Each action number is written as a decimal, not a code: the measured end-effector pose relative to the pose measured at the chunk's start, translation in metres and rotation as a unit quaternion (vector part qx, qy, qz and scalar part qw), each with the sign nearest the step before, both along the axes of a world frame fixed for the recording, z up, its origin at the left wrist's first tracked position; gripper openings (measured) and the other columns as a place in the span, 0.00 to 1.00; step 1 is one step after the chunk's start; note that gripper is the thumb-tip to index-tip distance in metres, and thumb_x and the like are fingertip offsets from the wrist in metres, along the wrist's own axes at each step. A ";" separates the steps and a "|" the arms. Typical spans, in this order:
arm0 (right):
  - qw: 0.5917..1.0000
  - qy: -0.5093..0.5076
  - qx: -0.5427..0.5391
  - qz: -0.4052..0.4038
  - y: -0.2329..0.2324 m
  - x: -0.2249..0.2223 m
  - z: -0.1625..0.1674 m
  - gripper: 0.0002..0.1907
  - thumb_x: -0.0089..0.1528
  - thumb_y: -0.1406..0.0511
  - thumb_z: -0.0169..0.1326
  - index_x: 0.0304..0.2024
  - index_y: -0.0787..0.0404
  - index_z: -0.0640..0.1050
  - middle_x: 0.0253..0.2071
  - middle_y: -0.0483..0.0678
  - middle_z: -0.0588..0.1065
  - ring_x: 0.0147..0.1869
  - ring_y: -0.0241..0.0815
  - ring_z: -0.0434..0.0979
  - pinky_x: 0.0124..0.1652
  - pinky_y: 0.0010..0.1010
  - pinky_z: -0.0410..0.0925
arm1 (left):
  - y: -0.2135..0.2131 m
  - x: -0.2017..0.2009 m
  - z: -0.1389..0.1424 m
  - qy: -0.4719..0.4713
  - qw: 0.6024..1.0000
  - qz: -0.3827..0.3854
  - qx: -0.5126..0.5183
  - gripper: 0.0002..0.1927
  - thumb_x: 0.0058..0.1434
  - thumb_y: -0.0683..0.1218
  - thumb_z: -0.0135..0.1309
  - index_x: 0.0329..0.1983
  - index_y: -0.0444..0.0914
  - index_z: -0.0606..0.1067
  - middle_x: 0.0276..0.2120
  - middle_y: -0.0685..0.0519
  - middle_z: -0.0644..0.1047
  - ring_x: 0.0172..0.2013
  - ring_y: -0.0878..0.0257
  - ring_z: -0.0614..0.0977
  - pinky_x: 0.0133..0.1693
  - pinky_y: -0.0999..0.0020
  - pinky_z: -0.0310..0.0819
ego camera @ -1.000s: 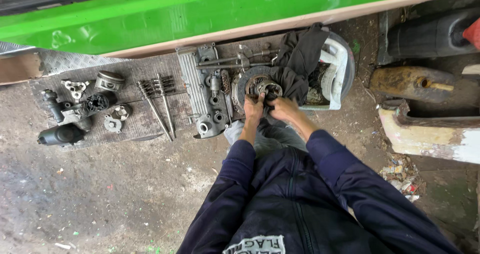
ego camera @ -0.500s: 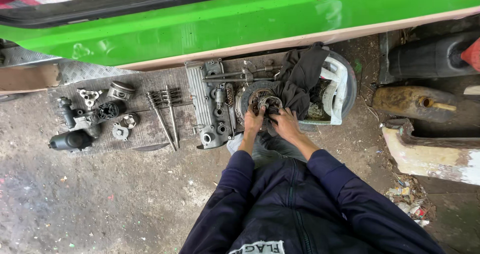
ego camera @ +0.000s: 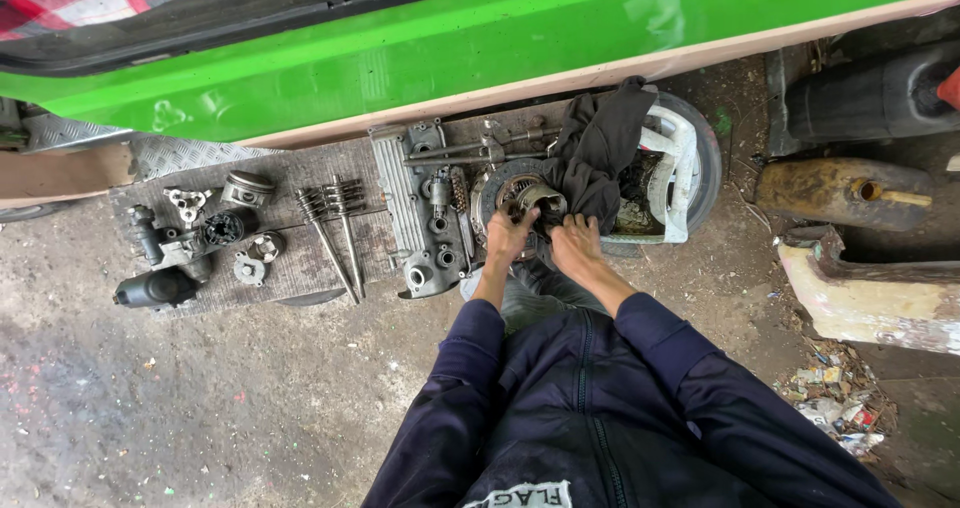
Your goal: The person kneels beside a green vehicle in a workshop and works on a motorcycle clutch assembly laid on the ground among engine parts. They use a small hand tool to adjust components inside the clutch hub, fit parts together, and wipe the assembly with a rag.
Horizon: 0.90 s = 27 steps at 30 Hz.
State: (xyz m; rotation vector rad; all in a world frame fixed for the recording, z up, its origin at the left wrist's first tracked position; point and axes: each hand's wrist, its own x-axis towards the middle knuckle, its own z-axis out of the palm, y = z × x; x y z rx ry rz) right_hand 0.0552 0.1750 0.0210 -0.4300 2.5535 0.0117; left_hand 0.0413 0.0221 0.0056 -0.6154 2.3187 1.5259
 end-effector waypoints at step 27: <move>0.760 0.057 -0.606 -0.229 0.057 -0.049 0.158 0.22 0.73 0.62 0.46 0.69 0.61 0.69 0.68 0.51 0.69 0.73 0.43 0.66 0.69 0.32 0.58 | -0.055 -0.007 0.123 0.154 0.884 0.207 0.390 0.27 0.59 0.45 0.65 0.56 0.35 0.65 0.47 0.44 0.80 0.46 0.59 0.82 0.50 0.64 0.82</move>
